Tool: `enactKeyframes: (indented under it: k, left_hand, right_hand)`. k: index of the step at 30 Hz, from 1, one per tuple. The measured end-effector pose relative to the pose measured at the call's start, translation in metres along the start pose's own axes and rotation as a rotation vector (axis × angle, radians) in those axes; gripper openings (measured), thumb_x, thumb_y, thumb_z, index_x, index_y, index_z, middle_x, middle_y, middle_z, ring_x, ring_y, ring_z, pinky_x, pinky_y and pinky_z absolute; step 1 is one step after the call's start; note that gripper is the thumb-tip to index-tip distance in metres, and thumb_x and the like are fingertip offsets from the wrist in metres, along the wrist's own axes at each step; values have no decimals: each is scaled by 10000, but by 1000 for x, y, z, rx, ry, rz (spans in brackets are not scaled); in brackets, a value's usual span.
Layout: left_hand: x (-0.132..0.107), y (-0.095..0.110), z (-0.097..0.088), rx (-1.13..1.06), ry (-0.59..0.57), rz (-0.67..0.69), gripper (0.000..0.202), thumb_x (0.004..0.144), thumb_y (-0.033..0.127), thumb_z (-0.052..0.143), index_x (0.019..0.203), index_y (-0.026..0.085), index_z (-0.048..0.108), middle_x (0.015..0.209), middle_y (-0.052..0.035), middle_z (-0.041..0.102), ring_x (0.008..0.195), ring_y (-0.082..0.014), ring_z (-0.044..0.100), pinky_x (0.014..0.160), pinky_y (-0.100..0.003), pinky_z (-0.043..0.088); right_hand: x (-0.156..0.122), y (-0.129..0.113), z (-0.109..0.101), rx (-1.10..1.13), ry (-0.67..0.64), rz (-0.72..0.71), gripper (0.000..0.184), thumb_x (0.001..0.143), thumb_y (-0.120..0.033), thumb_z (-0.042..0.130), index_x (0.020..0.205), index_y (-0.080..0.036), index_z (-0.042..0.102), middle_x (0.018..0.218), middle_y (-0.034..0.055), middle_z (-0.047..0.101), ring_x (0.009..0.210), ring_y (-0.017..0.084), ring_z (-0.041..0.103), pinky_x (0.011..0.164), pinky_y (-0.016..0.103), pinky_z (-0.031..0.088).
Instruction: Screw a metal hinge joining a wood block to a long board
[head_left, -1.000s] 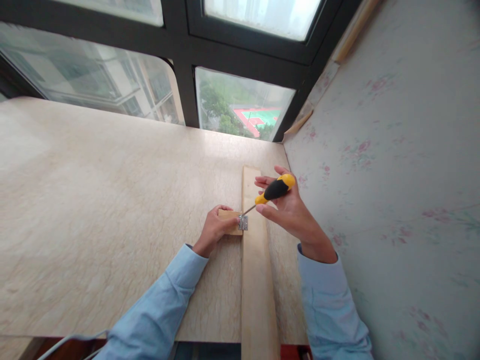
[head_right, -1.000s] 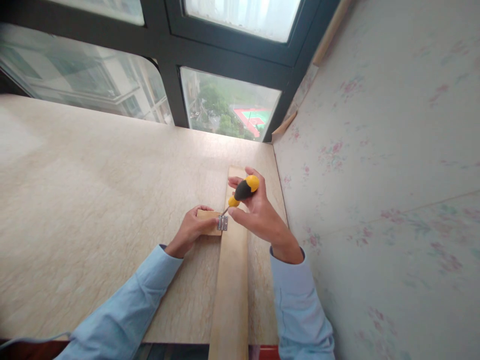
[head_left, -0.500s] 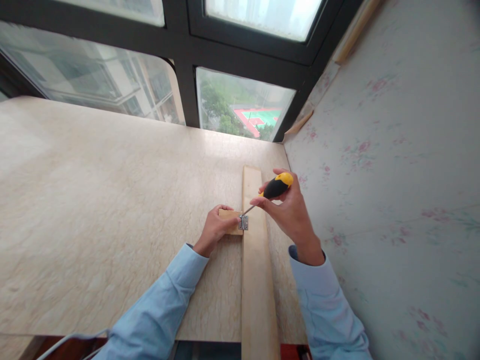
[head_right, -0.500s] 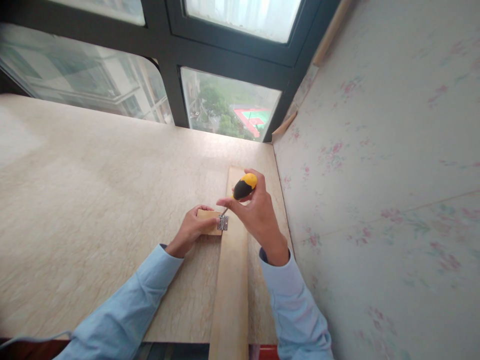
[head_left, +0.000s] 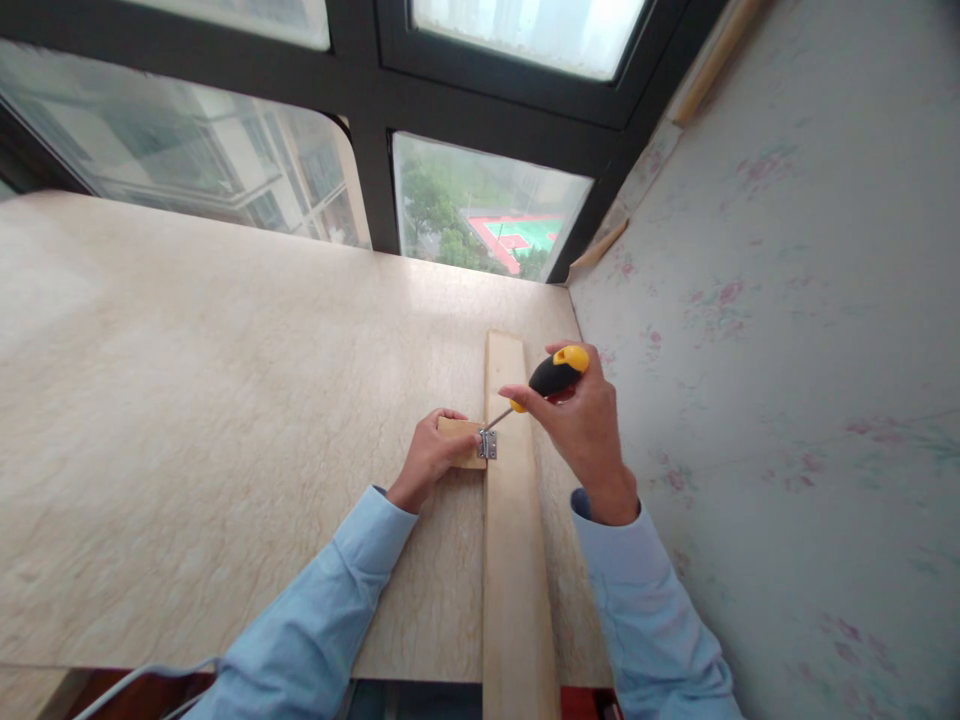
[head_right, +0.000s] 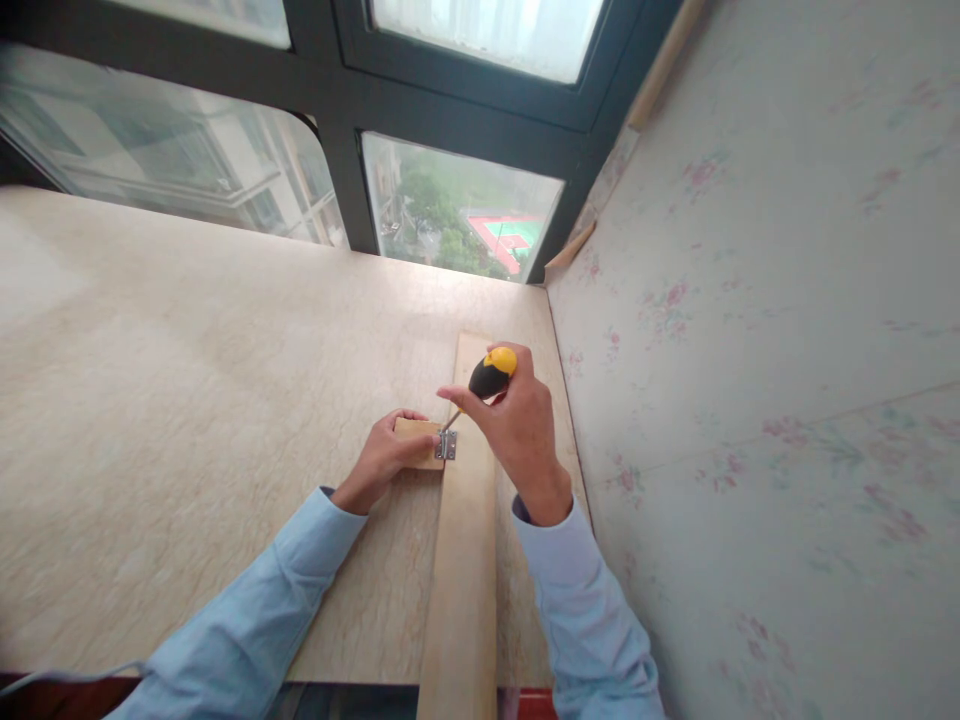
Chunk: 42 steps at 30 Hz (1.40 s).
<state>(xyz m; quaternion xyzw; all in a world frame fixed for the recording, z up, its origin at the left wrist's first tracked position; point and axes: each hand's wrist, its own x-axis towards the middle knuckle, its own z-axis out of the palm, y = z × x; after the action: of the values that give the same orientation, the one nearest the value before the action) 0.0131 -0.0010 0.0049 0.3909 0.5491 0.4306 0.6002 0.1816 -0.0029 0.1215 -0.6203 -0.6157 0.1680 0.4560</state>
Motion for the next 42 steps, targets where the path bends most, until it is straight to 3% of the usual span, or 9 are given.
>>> enactKeyframes:
  k: [4, 10, 17, 24, 30, 35, 42]
  left_hand:
    - [0, 1, 1, -15, 0, -11, 438, 532, 279, 830, 882, 157, 596, 742, -3, 654, 607, -140, 614, 536, -234, 487]
    - [0, 2, 1, -5, 13, -14, 430, 517, 267, 830, 860, 156, 596, 725, 0, 647, 596, -136, 602, 514, -226, 479]
    - [0, 0, 0, -18, -9, -14, 434, 538, 276, 824, 881, 158, 587, 750, -10, 656, 613, -134, 604, 528, -222, 482]
    - [-1, 2, 1, -21, 0, -10, 453, 521, 292, 838, 872, 159, 585, 751, -4, 650, 617, -136, 605, 542, -228, 487]
    - [0, 2, 1, -3, 1, -16, 434, 532, 279, 832, 869, 155, 587, 738, 3, 640, 608, -123, 587, 527, -214, 477]
    - [-1, 2, 1, -15, -3, -7, 428, 537, 272, 829, 869, 155, 585, 741, 1, 645, 611, -121, 591, 531, -211, 477]
    - [-1, 2, 1, -34, -10, -16, 437, 531, 272, 828, 871, 150, 583, 741, -10, 654, 606, -127, 596, 530, -218, 481]
  right_hand:
    - [2, 4, 4, -1, -60, 10, 671, 612, -654, 776, 1083, -252, 521, 708, -40, 602, 585, 173, 595, 591, 320, 521]
    - [5, 12, -3, 67, -98, 93, 721, 555, -578, 844, 1104, -258, 503, 780, -17, 643, 642, 210, 658, 628, 367, 561]
    - [1, 8, -7, 311, -278, 84, 714, 667, -436, 824, 1244, -259, 442, 908, 21, 736, 901, 250, 724, 859, 461, 584]
    - [1, 5, -5, 527, -509, 4, 570, 752, -265, 733, 1233, -267, 426, 1230, 89, 673, 1212, 246, 602, 1021, 481, 499]
    - [3, 12, 0, 623, -428, 25, 530, 740, -249, 761, 1165, -280, 446, 1216, 62, 673, 1186, 214, 616, 1075, 472, 450]
    - [4, 11, -2, 530, -416, 51, 483, 759, -364, 766, 1142, -258, 492, 1052, 54, 729, 1087, 233, 672, 963, 445, 541]
    - [3, 13, 6, 384, -250, 86, 546, 728, -438, 789, 1159, -225, 530, 937, 39, 749, 867, 218, 730, 810, 391, 613]
